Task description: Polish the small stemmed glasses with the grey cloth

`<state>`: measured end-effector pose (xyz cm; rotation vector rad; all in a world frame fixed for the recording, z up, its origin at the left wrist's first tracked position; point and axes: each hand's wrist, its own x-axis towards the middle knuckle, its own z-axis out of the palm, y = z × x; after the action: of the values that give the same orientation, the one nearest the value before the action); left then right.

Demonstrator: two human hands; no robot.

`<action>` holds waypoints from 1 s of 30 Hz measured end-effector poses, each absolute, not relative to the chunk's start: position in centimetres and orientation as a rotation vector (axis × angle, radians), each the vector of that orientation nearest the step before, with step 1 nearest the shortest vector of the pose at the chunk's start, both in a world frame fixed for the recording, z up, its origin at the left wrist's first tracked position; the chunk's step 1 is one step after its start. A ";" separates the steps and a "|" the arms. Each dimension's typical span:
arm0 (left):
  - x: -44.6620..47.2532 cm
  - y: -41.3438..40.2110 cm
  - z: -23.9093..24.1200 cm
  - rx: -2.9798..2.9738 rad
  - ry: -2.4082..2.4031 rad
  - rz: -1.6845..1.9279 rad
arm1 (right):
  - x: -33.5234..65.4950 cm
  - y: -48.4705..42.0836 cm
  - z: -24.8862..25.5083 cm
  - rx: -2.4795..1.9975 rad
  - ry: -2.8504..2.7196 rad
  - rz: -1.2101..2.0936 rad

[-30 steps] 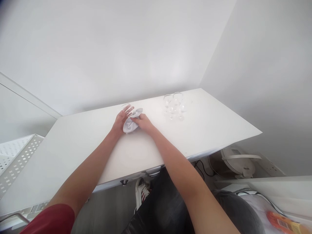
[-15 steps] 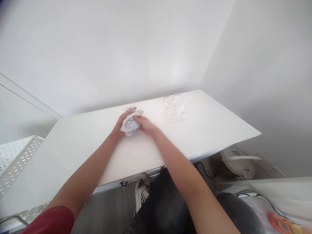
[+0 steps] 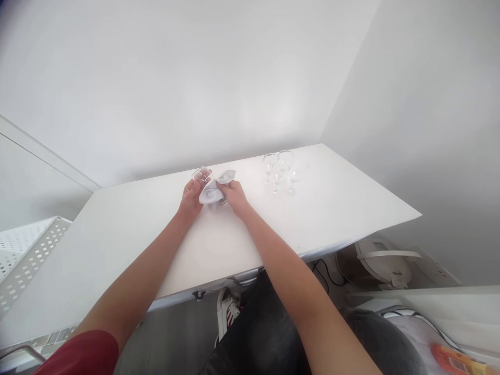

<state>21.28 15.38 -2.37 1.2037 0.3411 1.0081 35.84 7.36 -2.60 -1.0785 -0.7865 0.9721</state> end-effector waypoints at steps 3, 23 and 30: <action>21.2 15.6 -2.5 1.182 0.330 1.042 | 36.7 7.4 -2.8 -1.089 -0.581 0.802; 21.8 14.7 -2.3 1.442 0.222 1.046 | 37.2 7.5 -3.6 -1.024 -0.445 0.936; 21.5 14.5 -1.7 1.430 0.172 1.035 | 37.1 7.5 -3.1 -0.865 -0.406 1.110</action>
<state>21.53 14.49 -1.74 1.4300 0.1720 1.0349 37.06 7.55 -3.11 -0.8651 -0.4060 1.1100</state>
